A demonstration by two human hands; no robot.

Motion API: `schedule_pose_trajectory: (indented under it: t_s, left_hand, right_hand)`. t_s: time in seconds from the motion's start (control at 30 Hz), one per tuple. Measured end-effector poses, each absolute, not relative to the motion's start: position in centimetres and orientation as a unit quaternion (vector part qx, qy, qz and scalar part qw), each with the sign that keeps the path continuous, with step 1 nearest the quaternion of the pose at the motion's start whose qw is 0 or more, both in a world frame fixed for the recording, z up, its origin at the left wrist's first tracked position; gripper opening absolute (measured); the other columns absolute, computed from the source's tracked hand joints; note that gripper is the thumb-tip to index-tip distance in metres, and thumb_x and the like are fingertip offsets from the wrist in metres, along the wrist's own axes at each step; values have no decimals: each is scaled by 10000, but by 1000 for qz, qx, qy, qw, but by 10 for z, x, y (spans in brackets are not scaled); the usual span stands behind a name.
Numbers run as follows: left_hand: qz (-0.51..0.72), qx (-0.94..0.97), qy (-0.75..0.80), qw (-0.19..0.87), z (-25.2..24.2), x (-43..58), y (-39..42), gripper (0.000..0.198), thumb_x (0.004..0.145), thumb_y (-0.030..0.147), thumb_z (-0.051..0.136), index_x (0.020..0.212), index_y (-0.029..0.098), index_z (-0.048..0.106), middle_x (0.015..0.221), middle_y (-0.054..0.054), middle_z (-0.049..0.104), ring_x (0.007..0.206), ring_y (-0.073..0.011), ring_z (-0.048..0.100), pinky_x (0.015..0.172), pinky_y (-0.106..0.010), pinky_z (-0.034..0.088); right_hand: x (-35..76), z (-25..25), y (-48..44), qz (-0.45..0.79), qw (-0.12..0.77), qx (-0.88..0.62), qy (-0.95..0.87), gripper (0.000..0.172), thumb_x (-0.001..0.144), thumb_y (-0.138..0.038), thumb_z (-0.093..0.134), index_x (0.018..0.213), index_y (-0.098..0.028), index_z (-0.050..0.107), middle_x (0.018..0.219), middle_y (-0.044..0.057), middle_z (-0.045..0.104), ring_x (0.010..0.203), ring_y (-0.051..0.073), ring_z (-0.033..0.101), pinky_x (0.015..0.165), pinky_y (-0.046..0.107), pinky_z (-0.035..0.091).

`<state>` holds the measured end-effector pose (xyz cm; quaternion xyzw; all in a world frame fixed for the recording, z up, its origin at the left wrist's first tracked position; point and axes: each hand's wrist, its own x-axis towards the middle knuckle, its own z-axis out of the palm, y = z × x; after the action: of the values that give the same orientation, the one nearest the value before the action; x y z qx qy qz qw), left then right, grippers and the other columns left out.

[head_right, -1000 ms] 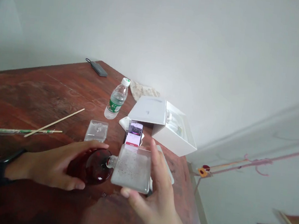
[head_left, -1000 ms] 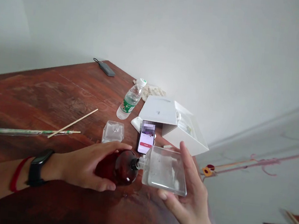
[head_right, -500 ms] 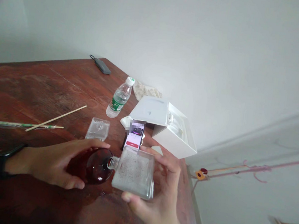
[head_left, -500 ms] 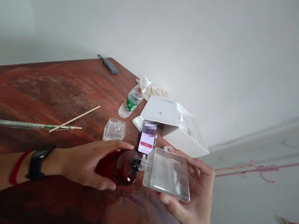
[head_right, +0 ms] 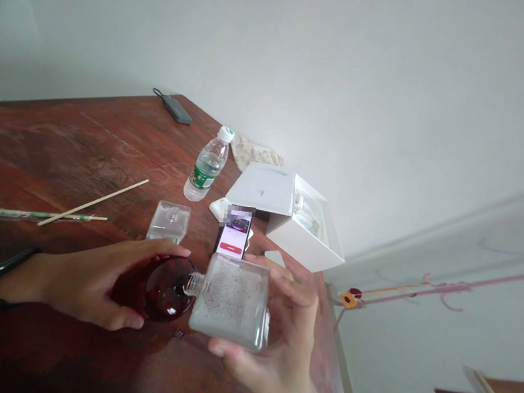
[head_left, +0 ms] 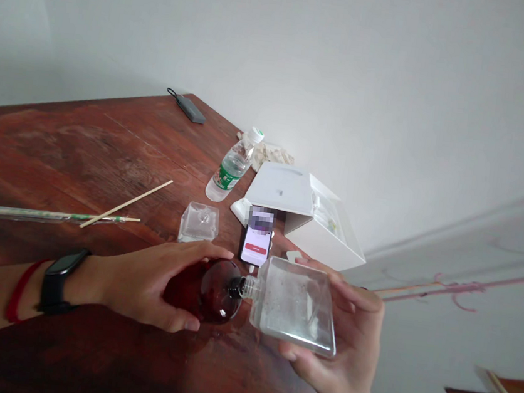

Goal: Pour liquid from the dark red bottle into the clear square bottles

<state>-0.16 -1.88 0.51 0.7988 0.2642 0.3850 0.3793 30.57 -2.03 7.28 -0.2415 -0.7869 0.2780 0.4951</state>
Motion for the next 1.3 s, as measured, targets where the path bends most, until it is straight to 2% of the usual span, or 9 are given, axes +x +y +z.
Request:
schedule_pose_trajectory:
  t_s: [0.17, 0.3, 0.47, 0.67, 0.83, 1.1, 1.3]
  left_hand:
    - [386, 803, 257, 375, 6, -2, -18, 849, 897, 437, 879, 1596, 301, 416, 1486, -85, 687, 1270, -327, 721, 1142, -424, 549]
    - [388, 810, 251, 361, 5, -2, -17, 868, 897, 456, 889, 1604, 324, 402, 1492, -66, 679, 1271, -312, 720, 1138, -397, 544]
    - [388, 815, 249, 351, 4, -2, -16, 868, 894, 461, 893, 1600, 330, 405, 1484, -54, 683, 1262, -299, 724, 1128, -375, 545]
    - [386, 816, 249, 351, 4, -2, -16, 885, 887, 450, 895, 1608, 330, 397, 1485, -57, 685, 1263, -301, 725, 1118, -371, 550]
    - [389, 816, 244, 351, 3, -1, -16, 877, 885, 454, 895, 1602, 326, 406, 1484, -63, 685, 1269, -299, 722, 1127, -368, 545]
    - [384, 813, 254, 357, 4, -1, -18, 849, 895, 479, 874, 1594, 293, 430, 1477, -100, 688, 1266, -334, 722, 1134, -416, 552]
    - [379, 808, 263, 366, 4, -1, -18, 854, 888, 511, 870, 1588, 272, 443, 1490, -126, 683, 1287, -359, 708, 1165, -463, 543]
  right_hand:
    - [303, 75, -21, 268, 496, -230, -793, 729, 859, -293, 957, 1457, -302, 541, 1434, 102, 679, 1315, 306, 722, 1046, 499, 671]
    - [301, 76, -22, 243, 506, -236, -794, 720, 850, -304, 960, 1453, -297, 565, 1402, 90, 682, 1322, 288, 696, 983, 449, 689]
    - [301, 74, -23, 237, 507, -245, -792, 731, 843, -330, 967, 1453, -315, 563, 1390, 95, 682, 1278, 309, 716, 927, 484, 702]
    - [301, 74, -23, 240, 505, -240, -794, 724, 853, -322, 955, 1457, -292, 557, 1388, 97, 676, 1257, 305, 732, 936, 477, 700]
    - [303, 76, -22, 228, 500, -234, -802, 747, 846, -298, 963, 1471, -275, 554, 1391, 92, 683, 1292, 268, 707, 1000, 431, 682]
    - [301, 76, -22, 229, 502, -237, -799, 735, 857, -335, 953, 1473, -301, 555, 1401, 107, 670, 1268, 315, 721, 956, 512, 693]
    - [303, 76, -22, 223, 497, -240, -803, 754, 843, -336, 963, 1472, -298, 550, 1384, 104, 691, 1284, 309, 715, 954, 487, 690]
